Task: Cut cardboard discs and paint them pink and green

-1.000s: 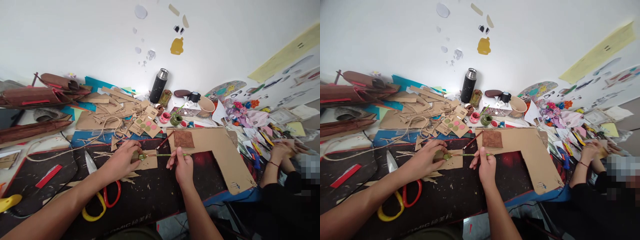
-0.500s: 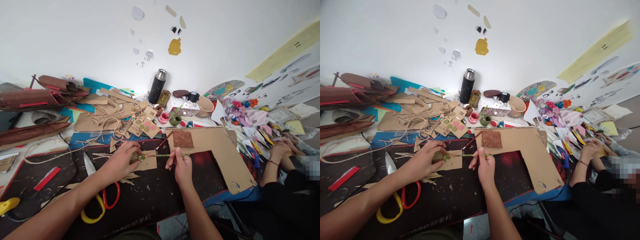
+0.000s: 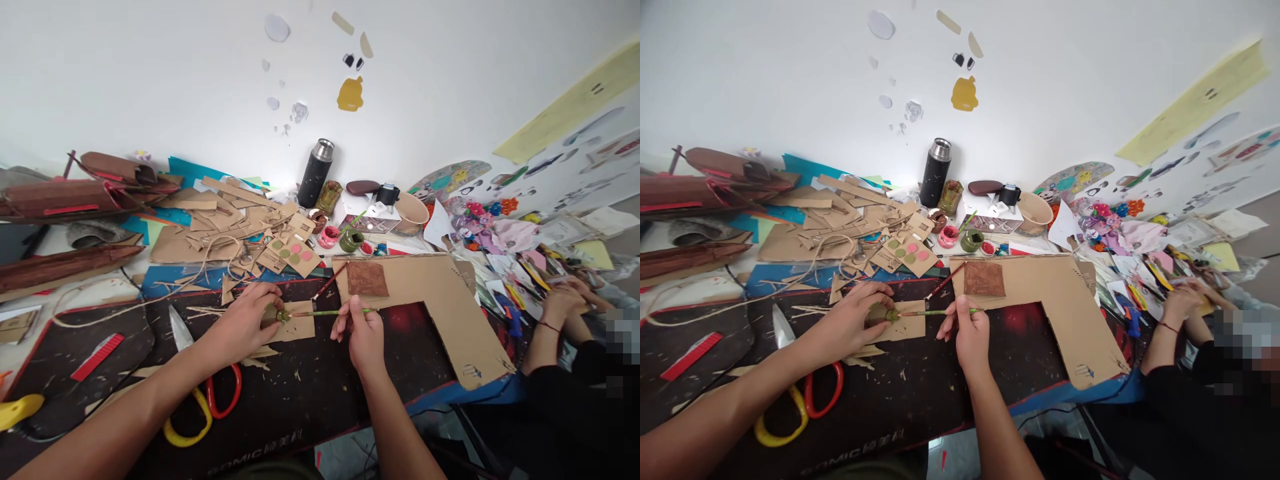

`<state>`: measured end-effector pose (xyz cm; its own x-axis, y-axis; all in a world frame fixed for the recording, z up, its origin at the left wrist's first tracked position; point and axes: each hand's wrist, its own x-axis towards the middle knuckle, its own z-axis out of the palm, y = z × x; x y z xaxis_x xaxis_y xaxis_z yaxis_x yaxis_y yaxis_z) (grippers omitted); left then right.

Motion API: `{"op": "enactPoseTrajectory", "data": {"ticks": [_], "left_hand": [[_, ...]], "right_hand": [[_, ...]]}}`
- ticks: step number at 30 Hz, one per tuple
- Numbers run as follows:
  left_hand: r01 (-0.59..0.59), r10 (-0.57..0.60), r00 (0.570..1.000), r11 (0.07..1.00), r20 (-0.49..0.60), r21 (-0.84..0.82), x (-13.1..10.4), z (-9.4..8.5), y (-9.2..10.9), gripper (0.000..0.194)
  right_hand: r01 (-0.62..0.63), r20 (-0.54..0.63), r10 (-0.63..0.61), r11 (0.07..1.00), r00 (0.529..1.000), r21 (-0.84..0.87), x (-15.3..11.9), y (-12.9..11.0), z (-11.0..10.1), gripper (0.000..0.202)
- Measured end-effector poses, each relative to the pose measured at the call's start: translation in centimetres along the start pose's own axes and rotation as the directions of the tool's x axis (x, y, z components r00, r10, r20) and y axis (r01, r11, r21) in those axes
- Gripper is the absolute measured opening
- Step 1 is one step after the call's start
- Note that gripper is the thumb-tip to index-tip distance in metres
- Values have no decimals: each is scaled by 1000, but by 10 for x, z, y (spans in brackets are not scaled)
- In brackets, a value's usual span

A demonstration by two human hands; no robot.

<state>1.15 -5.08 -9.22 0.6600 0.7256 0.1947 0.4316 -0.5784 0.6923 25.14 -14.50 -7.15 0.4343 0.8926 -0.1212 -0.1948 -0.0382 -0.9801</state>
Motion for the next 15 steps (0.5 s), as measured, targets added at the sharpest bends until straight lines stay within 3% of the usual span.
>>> {"op": "enactPoseTrajectory", "data": {"ticks": [5,15], "left_hand": [[-13,13,1000,1000,1,7,-1,2,-2,13],[-36,36,999,999,-5,14,-1,2,-4,12]], "right_hand": [[-22,-53,24,999,998,50,1,-7,-3,53],[-16,-8,16,1000,1000,22,2,4,4,53]]}}
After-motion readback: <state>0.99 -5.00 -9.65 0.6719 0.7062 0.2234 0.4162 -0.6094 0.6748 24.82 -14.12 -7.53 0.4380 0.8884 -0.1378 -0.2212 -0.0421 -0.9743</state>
